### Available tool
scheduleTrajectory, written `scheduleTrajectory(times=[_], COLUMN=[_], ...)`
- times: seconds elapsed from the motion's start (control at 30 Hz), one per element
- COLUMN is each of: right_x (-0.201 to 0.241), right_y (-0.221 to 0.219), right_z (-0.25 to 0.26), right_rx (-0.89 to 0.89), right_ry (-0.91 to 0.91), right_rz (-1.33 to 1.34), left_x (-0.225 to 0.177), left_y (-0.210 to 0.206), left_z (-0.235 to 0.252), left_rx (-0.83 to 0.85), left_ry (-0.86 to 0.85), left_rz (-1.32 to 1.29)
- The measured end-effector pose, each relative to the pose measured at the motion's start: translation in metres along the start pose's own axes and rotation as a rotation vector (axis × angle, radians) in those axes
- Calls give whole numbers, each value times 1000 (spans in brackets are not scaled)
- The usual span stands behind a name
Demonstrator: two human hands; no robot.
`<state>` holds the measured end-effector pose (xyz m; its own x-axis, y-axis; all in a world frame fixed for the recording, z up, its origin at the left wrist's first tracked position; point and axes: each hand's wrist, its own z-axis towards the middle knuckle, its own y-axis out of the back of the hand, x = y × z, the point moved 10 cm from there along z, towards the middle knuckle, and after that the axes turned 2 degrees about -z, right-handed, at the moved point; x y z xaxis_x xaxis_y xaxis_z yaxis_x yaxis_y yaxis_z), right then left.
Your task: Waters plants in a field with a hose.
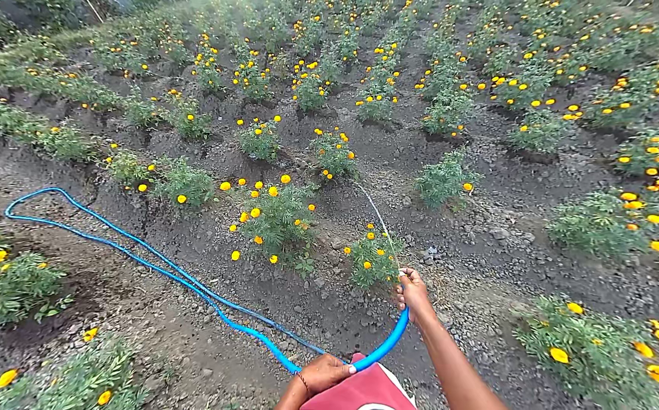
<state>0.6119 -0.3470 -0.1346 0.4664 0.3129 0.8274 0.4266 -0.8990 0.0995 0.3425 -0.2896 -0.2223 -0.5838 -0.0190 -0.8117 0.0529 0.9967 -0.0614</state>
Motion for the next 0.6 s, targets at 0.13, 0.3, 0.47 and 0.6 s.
scheduleTrajectory(times=[0.13, 0.3, 0.47, 0.6], right_x=[-2, 0, 1, 2], right_y=[4, 10, 11, 11], right_z=[1, -2, -2, -2], right_rx=[-13, -37, -39, -38], right_ry=[-4, 3, 5, 5], right_rz=[21, 12, 16, 11], left_x=[-1, -4, -5, -5], left_y=[0, -2, -2, -2], left_z=[2, 5, 5, 6], left_rx=[5, 13, 11, 12], left_ry=[0, -36, -33, -38], left_rz=[-7, 11, 9, 6])
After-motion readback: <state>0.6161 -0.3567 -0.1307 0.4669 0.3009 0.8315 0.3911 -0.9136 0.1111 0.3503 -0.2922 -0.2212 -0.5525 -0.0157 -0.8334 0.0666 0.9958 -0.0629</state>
